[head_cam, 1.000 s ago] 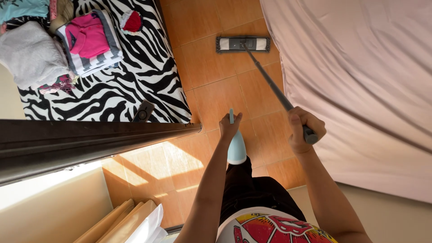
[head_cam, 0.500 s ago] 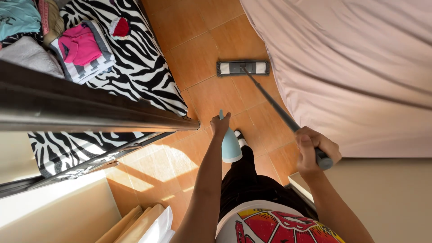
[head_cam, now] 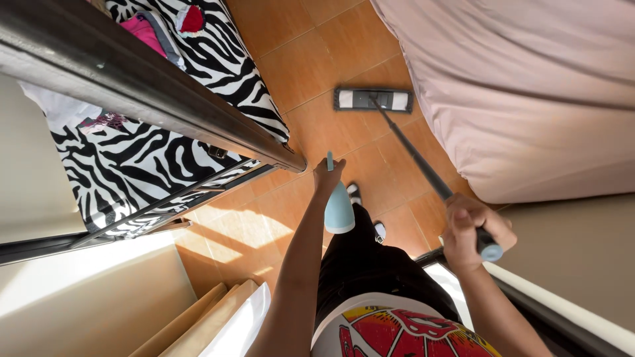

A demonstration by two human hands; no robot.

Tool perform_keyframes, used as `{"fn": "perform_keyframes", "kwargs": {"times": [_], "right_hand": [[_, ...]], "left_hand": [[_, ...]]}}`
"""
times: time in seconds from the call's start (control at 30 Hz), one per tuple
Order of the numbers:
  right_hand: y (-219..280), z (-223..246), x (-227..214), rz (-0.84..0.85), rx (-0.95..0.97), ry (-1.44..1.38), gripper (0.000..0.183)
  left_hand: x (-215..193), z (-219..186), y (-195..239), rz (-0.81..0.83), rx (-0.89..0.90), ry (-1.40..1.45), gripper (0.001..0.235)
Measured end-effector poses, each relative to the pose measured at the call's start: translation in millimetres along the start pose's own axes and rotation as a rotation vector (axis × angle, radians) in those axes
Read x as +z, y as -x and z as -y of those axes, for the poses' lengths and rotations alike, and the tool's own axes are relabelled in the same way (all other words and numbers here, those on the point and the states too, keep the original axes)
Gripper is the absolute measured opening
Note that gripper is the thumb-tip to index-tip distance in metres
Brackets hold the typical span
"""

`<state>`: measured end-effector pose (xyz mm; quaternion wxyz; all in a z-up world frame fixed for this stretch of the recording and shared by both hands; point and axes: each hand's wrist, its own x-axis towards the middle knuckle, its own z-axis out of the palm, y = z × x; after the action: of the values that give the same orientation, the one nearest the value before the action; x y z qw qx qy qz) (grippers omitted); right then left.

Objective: The person mops the tiled floor of a bedroom using a spray bottle and a flat mop. They move around the room, cleaning the area between a bunk bed and a single bed, and near a glass door. After mopping, they pick up a dustpan and a duster from the bed and place them in a trash bin.

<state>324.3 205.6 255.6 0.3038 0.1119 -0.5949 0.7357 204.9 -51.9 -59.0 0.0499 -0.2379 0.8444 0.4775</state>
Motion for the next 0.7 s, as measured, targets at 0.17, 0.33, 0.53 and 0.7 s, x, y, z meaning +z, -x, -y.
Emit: {"fn": "perform_keyframes", "kwargs": {"times": [0.17, 0.33, 0.53, 0.7], "right_hand": [[14, 63, 32, 0.257, -0.060, 0.009, 0.030], [27, 36, 46, 0.154, 0.004, -0.061, 0.031], [23, -13, 98, 0.060, -0.122, -0.046, 0.033], [51, -58, 150, 0.118, -0.165, 0.130, 0.030]], "left_hand": [[-3, 26, -1, 0.008, 0.307, 0.115, 0.041], [-17, 16, 2, 0.044, 0.356, 0.097, 0.041], [-50, 30, -19, 0.096, 0.459, 0.054, 0.042], [-112, 18, -6, 0.206, 0.421, 0.060, 0.046]]}}
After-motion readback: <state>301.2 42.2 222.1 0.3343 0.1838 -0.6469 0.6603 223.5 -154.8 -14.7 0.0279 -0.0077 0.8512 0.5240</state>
